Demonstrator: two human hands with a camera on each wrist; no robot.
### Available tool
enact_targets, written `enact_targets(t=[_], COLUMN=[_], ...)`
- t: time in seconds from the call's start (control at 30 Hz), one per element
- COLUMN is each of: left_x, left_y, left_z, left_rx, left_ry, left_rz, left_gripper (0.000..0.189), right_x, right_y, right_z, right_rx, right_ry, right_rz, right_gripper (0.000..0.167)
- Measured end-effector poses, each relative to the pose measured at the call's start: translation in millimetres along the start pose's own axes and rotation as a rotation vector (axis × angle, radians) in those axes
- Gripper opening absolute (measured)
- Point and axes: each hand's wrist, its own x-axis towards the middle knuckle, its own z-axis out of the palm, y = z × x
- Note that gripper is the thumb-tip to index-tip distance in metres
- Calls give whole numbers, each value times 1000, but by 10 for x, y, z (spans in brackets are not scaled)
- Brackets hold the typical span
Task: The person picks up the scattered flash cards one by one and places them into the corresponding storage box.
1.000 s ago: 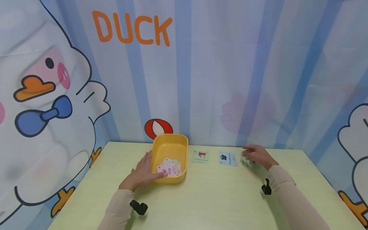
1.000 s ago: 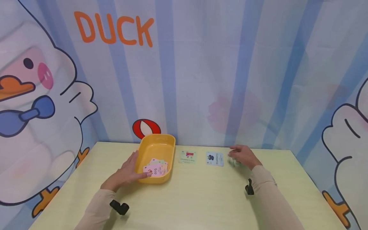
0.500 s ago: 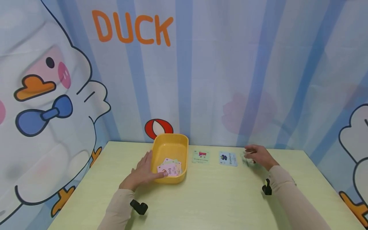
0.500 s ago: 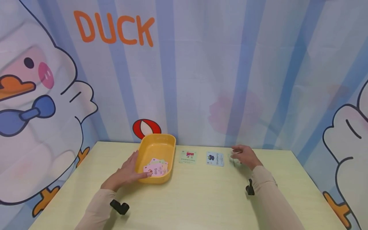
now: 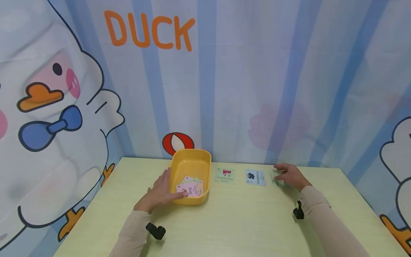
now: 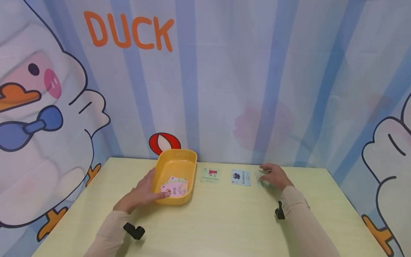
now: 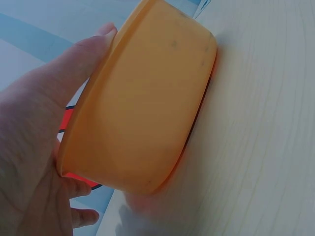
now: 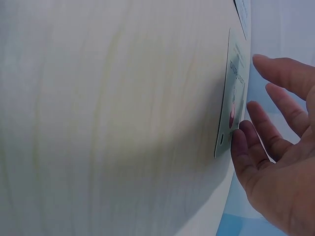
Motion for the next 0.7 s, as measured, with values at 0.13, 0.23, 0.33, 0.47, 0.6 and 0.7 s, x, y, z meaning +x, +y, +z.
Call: enact_targets(t=[0.13, 0.23, 0.33, 0.47, 0.6, 0.7], left_x=[4, 6, 9, 14, -3, -14], left_y=[0, -3, -9, -8, 11, 19], left_z=[3, 2, 1, -3, -12, -14], left_rx=[-4, -8, -5, 1, -6, -12], left_ry=[0, 1, 2, 5, 0, -1], left_rz=[1, 1, -3, -7, -8, -10], left_gripper=[136, 137, 138, 139, 138, 139], right_x=[7, 22, 35, 29, 16, 13], right_y=[15, 36, 46, 34, 44, 58], right_z=[-4, -5, -10, -24, -34, -45], right_rx=[-15, -33, -50, -70, -77, -74], right_ry=[-5, -4, -2, 4, 13, 26], right_rz=[6, 15, 23, 26, 22, 30], right_gripper=[61, 62, 63, 62, 61, 60])
